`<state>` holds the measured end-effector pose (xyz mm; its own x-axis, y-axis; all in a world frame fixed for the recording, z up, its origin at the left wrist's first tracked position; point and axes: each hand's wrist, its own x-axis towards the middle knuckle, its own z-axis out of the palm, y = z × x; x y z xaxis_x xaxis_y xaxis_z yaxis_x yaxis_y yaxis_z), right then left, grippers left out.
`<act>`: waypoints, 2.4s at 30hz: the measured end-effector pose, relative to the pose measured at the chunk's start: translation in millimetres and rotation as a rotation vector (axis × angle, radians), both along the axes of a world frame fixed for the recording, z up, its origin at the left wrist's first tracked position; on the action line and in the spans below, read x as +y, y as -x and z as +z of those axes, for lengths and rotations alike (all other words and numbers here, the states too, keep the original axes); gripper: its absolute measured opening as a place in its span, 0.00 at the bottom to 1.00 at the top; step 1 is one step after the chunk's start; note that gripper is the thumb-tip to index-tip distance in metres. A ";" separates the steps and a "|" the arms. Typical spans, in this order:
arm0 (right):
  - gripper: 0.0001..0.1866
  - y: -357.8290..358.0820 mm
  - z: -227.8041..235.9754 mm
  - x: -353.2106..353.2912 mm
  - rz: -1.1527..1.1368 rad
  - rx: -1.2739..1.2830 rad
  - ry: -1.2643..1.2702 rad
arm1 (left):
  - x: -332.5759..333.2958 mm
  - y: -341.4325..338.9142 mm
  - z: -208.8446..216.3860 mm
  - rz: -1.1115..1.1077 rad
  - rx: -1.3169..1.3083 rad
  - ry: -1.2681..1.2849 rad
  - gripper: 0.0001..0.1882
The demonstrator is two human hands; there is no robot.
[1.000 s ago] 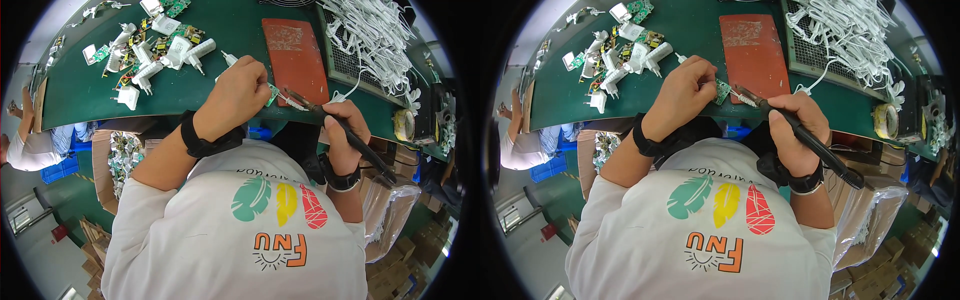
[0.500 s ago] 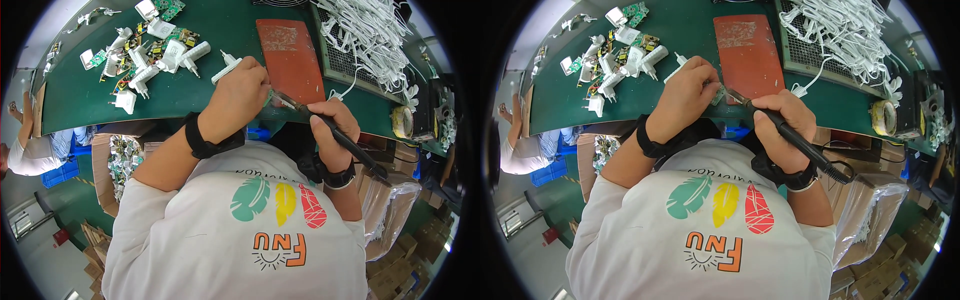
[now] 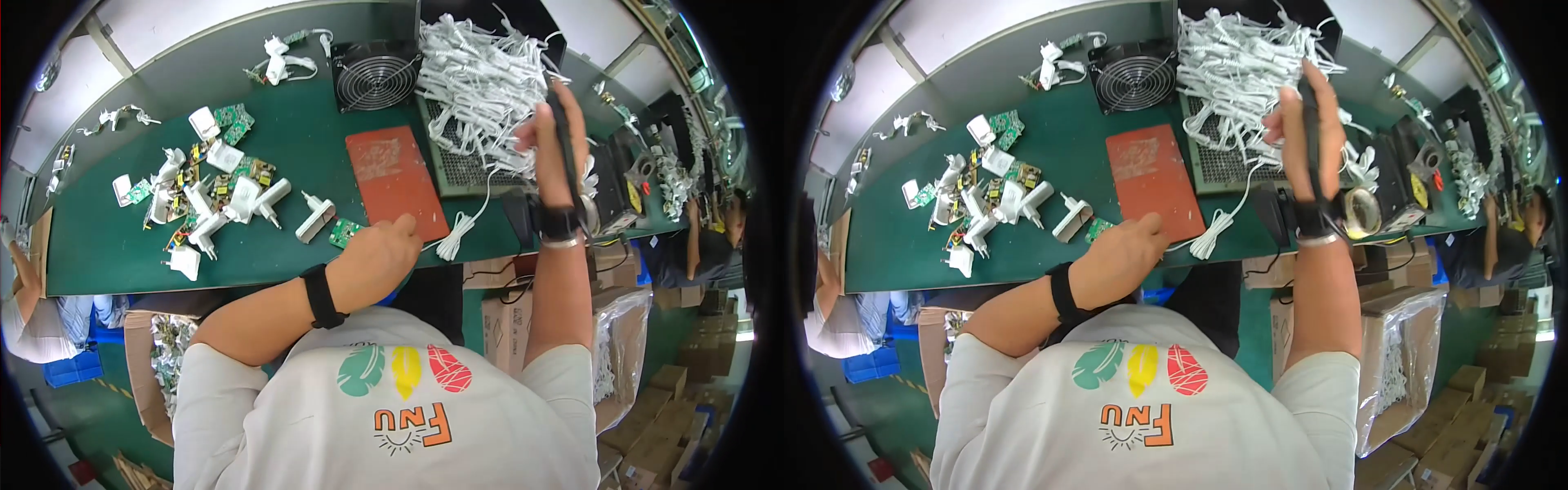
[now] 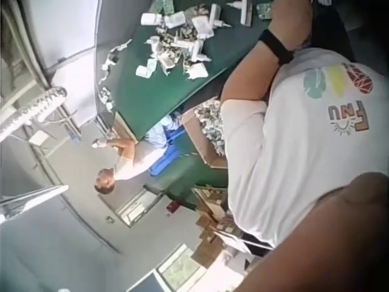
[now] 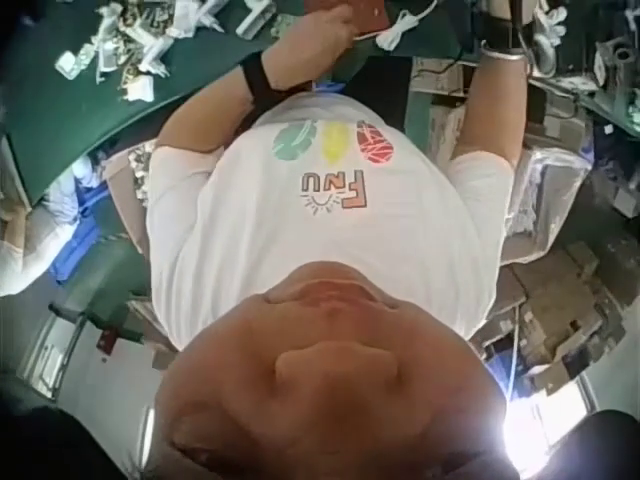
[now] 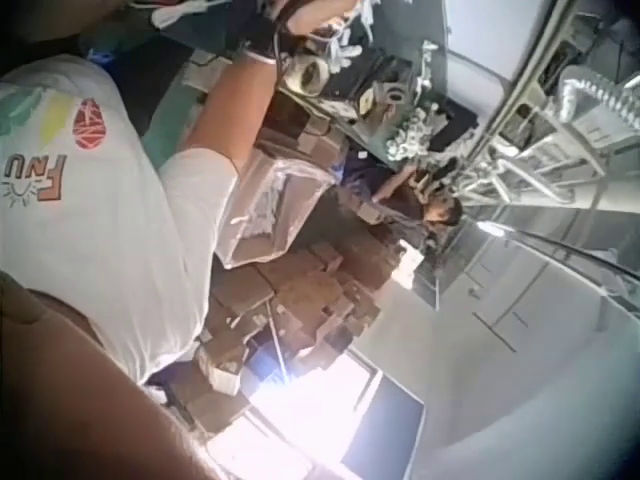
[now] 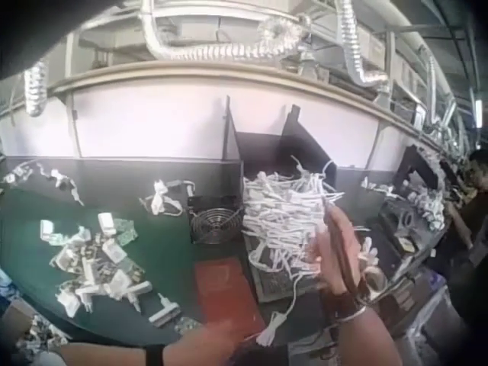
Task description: Solder wires onto small electronic circuit boards at a manufacturing station.
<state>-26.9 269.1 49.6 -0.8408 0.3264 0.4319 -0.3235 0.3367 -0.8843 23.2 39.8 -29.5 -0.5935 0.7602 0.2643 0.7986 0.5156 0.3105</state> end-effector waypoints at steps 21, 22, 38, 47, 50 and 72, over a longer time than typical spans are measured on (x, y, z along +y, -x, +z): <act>0.25 69.4 -26.3 57.3 0.051 0.017 -0.781 | -123.7 111.4 79.6 0.410 0.201 0.179 0.12; 0.26 59.9 -22.0 54.8 0.066 0.096 -0.731 | -118.1 92.8 67.0 0.385 0.215 0.299 0.12; 0.27 -53.2 -61.6 -31.7 0.405 0.085 -0.980 | -93.7 17.5 56.6 -0.050 0.309 0.368 0.07; 0.25 -75.3 -95.7 -77.8 0.367 0.001 -0.463 | -58.7 -18.5 34.8 0.242 0.116 0.273 0.15; 0.25 -69.0 -100.1 -81.8 0.343 -0.006 -0.444 | -52.7 -24.4 13.6 0.353 0.106 0.248 0.18; 0.27 -66.0 -73.7 -84.6 0.359 -0.050 0.171 | -36.6 7.4 27.9 0.289 -0.372 -0.543 0.11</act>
